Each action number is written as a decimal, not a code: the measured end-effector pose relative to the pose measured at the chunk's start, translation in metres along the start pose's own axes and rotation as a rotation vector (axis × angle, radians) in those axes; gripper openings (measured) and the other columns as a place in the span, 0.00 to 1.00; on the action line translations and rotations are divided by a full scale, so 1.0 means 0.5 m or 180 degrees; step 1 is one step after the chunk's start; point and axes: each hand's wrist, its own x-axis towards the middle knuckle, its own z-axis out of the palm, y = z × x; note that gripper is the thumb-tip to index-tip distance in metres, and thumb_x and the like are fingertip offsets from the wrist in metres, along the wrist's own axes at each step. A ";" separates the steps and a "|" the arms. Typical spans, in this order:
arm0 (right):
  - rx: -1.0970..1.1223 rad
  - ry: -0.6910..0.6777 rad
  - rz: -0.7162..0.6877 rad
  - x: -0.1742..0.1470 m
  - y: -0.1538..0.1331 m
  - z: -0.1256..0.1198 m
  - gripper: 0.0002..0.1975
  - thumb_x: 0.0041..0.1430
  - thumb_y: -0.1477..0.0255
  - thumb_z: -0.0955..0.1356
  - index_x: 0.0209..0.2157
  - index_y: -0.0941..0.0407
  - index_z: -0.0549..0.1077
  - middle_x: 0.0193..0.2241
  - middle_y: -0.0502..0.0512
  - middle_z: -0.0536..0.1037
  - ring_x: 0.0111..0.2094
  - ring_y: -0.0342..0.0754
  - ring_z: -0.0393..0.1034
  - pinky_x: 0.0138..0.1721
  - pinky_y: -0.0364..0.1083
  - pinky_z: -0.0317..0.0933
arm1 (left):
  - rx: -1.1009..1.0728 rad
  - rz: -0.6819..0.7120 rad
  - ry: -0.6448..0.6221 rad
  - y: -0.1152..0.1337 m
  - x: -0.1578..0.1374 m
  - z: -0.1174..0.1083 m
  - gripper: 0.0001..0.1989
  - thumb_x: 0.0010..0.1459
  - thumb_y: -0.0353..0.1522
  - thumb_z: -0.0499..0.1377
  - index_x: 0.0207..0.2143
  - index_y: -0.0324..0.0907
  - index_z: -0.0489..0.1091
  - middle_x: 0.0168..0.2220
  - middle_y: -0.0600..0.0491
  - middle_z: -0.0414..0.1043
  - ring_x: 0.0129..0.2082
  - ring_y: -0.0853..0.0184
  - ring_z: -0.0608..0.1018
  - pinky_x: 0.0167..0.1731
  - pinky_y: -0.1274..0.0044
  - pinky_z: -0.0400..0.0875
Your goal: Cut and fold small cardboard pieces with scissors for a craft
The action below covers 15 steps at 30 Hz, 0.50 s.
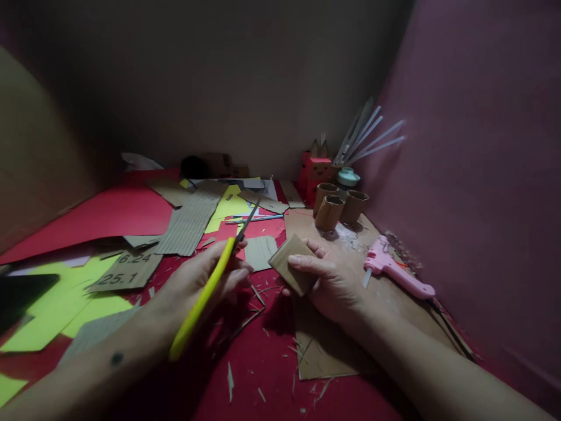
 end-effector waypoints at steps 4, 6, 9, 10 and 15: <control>-0.0080 -0.0362 0.0374 -0.008 0.009 -0.005 0.22 0.40 0.77 0.75 0.38 0.54 0.68 0.29 0.49 0.77 0.23 0.46 0.72 0.20 0.44 0.67 | -0.0809 -0.0389 -0.0468 0.021 -0.003 0.019 0.15 0.53 0.42 0.62 0.35 0.40 0.70 0.23 0.55 0.71 0.17 0.71 0.71 0.17 0.79 0.66; -0.0153 -0.0577 0.0411 -0.011 0.013 -0.007 0.22 0.41 0.77 0.75 0.40 0.53 0.68 0.32 0.49 0.77 0.24 0.47 0.73 0.19 0.44 0.68 | -0.1062 -0.0411 -0.0663 0.022 -0.001 0.024 0.13 0.52 0.39 0.63 0.34 0.40 0.70 0.20 0.56 0.69 0.16 0.71 0.70 0.17 0.79 0.64; -0.0243 -0.0785 0.0448 -0.014 0.013 -0.005 0.24 0.44 0.76 0.74 0.45 0.53 0.70 0.36 0.52 0.78 0.28 0.47 0.74 0.20 0.43 0.69 | -0.1107 -0.0656 -0.0812 0.020 0.001 0.024 0.10 0.51 0.37 0.63 0.28 0.40 0.69 0.18 0.57 0.67 0.16 0.72 0.68 0.17 0.80 0.62; -0.0251 -0.0815 0.0467 -0.015 0.011 -0.003 0.25 0.44 0.76 0.74 0.47 0.53 0.71 0.37 0.53 0.78 0.29 0.47 0.74 0.22 0.43 0.69 | -0.1082 -0.0744 -0.0793 0.021 0.002 0.023 0.09 0.51 0.37 0.63 0.27 0.40 0.69 0.17 0.57 0.66 0.15 0.72 0.67 0.17 0.80 0.61; -0.0045 -0.0988 0.0337 -0.017 -0.005 -0.003 0.26 0.44 0.79 0.70 0.49 0.56 0.73 0.39 0.57 0.78 0.35 0.52 0.73 0.31 0.49 0.70 | -0.1064 -0.0695 -0.0653 0.036 0.008 0.007 0.09 0.48 0.36 0.60 0.22 0.41 0.65 0.16 0.58 0.62 0.14 0.74 0.65 0.16 0.80 0.61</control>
